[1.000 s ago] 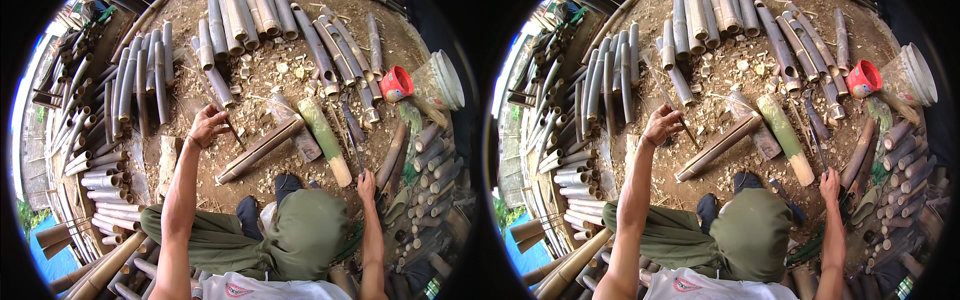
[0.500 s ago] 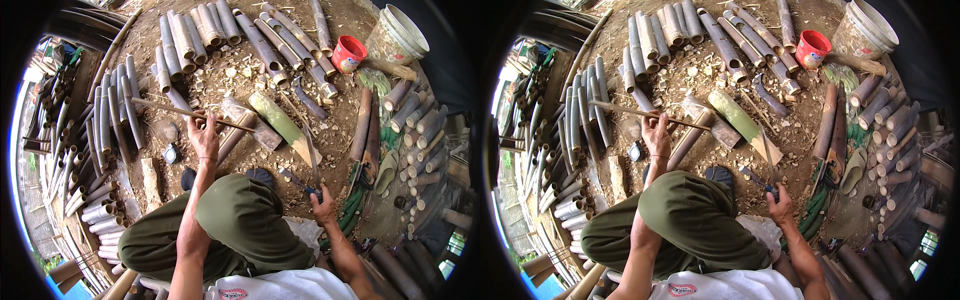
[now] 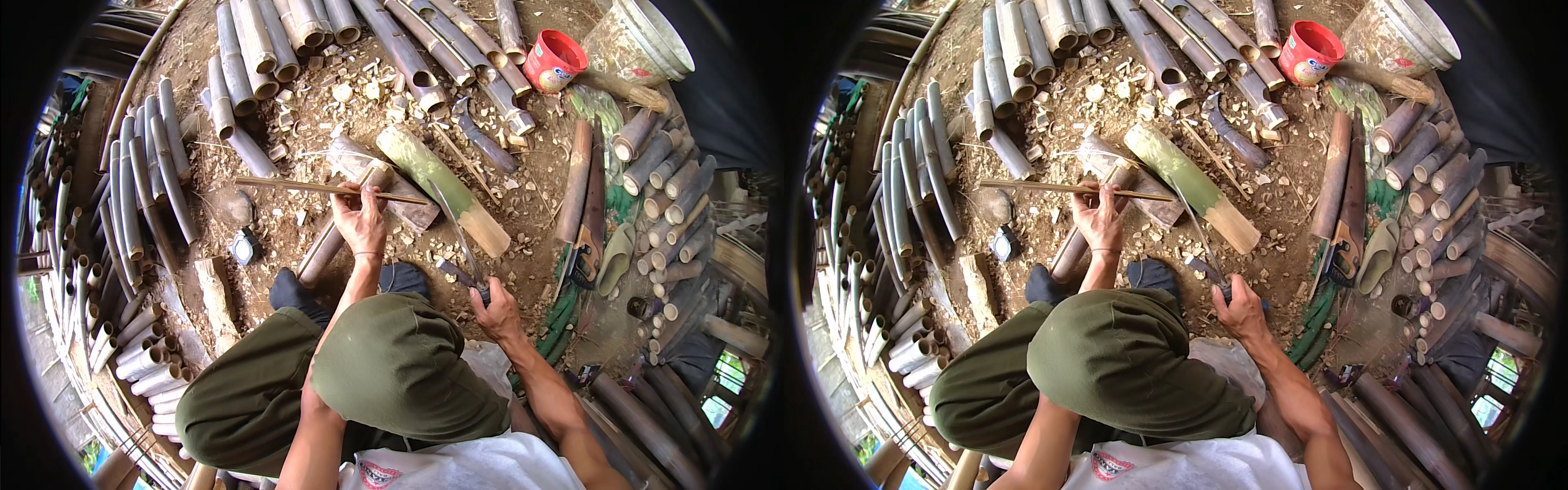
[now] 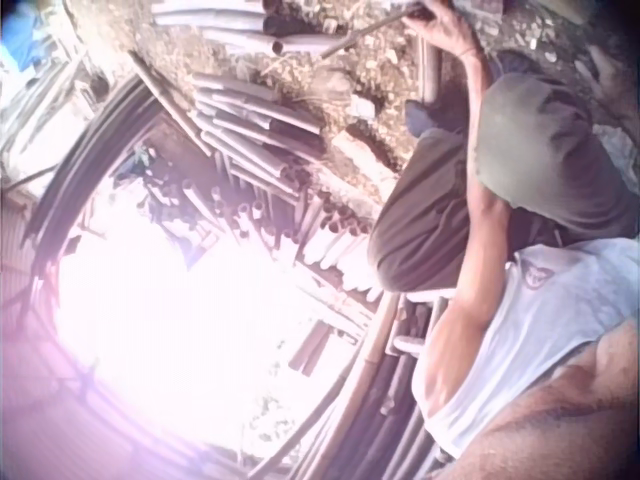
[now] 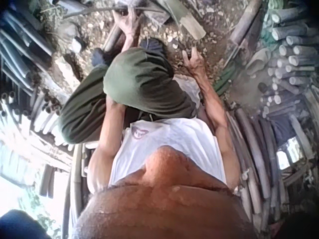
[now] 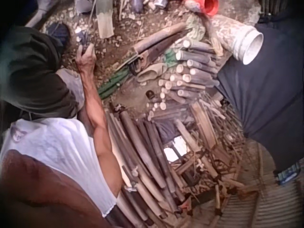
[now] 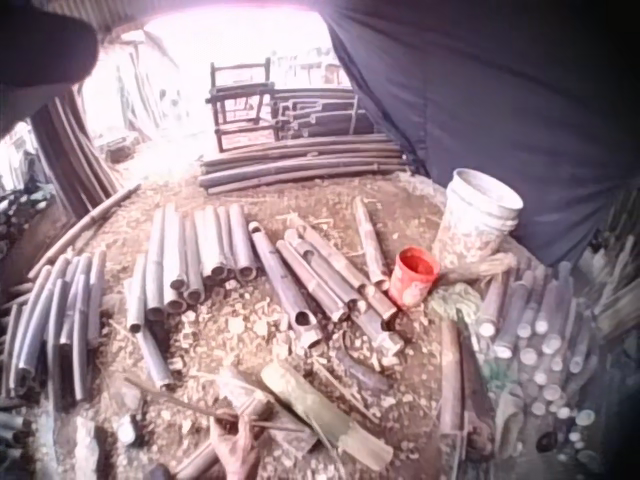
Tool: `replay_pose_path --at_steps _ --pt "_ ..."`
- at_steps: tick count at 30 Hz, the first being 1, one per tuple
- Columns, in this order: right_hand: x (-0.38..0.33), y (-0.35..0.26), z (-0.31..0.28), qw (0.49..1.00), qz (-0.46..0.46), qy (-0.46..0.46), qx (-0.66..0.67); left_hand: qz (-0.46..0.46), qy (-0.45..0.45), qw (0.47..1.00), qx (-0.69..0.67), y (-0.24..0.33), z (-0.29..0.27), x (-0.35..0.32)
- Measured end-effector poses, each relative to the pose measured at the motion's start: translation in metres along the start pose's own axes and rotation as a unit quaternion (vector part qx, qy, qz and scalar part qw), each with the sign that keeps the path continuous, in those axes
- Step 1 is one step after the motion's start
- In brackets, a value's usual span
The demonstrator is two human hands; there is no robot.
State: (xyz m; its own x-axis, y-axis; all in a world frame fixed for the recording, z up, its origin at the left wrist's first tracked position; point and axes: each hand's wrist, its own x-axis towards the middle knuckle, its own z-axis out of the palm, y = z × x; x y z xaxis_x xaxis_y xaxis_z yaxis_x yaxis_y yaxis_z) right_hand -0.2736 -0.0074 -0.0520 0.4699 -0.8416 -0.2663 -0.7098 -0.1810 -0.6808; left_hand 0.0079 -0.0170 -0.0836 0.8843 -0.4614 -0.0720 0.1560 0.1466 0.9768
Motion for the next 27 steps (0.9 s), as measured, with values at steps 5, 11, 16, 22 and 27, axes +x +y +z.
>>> replay_pose_path --at_steps 5,11,16,22,27 --pt "0.009 0.007 0.011 0.998 -0.005 -0.04 -0.04 0.022 0.026 0.999 0.017 -0.021 -0.015 0.003" --pt "0.003 -0.025 0.01 0.984 -0.126 0.093 0.084 -0.007 0.039 0.999 -0.034 -0.016 -0.01 -0.004" --pt "0.022 0.006 0.014 0.996 0.024 -0.081 -0.018 0.017 0.037 0.999 -0.034 -0.025 -0.02 0.003" --pt "0.015 -0.034 0.008 0.978 -0.14 0.109 0.113 -0.065 0.044 0.989 -0.129 -0.02 -0.023 0.001" --pt "0.037 0.01 0.012 0.993 0.055 -0.099 -0.045 -0.105 0.033 0.985 -0.131 -0.024 -0.037 -0.008"
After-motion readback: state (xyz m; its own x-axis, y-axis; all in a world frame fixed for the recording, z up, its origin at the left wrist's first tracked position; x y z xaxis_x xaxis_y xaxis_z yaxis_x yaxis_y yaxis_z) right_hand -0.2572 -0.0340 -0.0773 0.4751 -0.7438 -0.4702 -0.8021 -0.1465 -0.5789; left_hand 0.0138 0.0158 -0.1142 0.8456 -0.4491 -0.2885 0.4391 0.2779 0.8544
